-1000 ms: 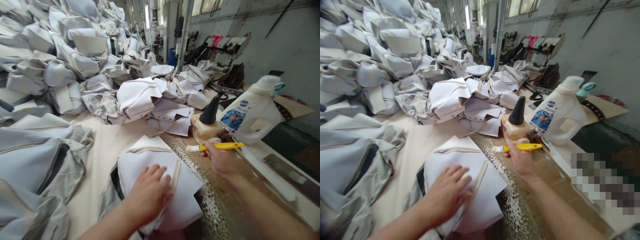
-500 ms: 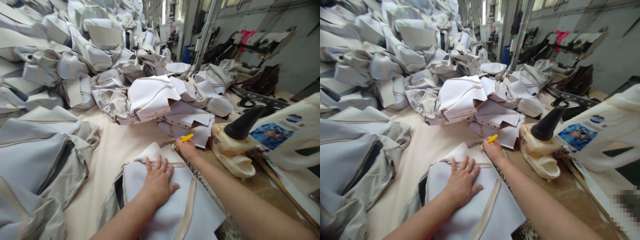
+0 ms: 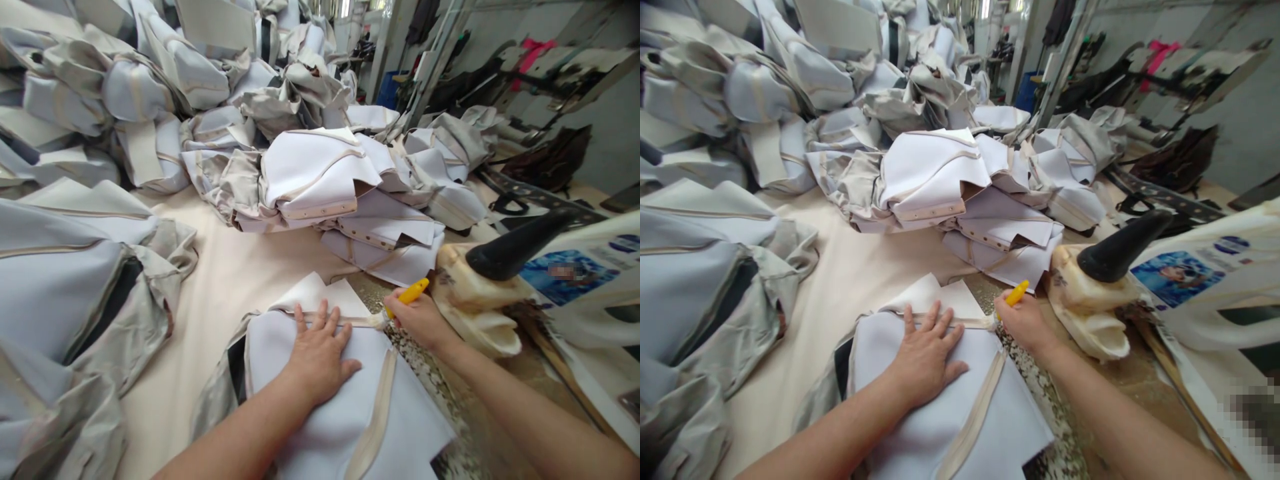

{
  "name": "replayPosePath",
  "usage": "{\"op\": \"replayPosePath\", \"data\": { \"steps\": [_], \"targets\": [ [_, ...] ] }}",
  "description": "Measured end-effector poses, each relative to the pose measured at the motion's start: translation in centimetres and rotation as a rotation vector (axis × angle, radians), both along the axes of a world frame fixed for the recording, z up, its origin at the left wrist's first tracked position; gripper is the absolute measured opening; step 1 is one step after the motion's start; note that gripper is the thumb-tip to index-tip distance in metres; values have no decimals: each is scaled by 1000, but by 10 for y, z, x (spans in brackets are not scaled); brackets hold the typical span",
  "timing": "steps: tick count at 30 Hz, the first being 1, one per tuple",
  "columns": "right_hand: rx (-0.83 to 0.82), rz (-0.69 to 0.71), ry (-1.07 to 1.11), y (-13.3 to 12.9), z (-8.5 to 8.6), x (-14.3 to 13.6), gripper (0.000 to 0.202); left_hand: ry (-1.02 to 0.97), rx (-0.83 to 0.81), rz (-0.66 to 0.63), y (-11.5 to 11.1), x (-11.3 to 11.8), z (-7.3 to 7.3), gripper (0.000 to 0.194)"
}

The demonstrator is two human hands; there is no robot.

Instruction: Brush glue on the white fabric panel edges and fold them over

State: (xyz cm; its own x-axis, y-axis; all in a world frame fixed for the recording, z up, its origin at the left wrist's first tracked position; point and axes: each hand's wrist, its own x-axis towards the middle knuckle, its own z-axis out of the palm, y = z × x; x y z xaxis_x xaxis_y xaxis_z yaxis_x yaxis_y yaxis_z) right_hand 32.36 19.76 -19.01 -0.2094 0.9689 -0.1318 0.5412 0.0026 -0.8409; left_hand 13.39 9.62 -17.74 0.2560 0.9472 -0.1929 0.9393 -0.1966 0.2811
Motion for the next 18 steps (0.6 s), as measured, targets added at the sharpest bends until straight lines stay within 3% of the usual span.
{"op": "replayPosePath", "data": {
  "steps": [8,10,18],
  "targets": [
    [85,-54,204,47,-26,-69,20,5,36,5,-1,0,-4,58],
    [65,-60,187,43,-25,-65,20,10,32,11,-1,0,-4,58],
    [-12,-30,29,-4,7,-1,21,8,41,-1,0,1,-8,58]
  ]
}}
